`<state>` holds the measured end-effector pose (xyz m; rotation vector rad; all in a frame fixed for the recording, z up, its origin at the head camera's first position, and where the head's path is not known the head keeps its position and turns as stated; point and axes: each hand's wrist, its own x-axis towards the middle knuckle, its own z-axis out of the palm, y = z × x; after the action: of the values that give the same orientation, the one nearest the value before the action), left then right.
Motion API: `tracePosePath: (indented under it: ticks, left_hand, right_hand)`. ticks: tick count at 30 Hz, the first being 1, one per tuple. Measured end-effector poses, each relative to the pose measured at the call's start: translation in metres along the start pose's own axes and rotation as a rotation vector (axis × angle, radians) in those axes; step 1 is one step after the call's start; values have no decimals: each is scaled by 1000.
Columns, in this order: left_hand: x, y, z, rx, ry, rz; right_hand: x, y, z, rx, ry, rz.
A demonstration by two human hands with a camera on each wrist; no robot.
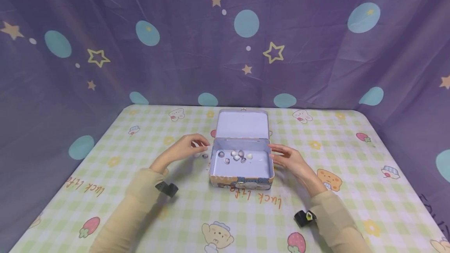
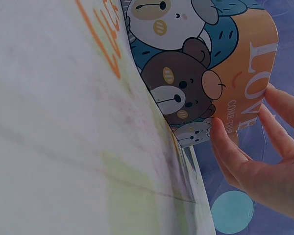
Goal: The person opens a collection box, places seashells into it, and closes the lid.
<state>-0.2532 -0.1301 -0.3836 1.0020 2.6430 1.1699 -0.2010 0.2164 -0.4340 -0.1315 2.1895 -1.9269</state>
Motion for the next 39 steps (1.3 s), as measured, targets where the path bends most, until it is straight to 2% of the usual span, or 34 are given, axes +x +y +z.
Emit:
tracePosePath:
  ticks: [16, 27, 39]
  left_hand:
    - [-3, -20, -3, 34, -15, -88]
    - [-3, -30, 0, 78, -58, -211]
    - [-6, -37, 1, 81, -84, -261]
  right_hand:
    - [-1, -2, 0, 9, -6, -16]
    - [0, -1, 0, 18, -1, -10]
    - [0, 0, 0, 37, -1, -6]
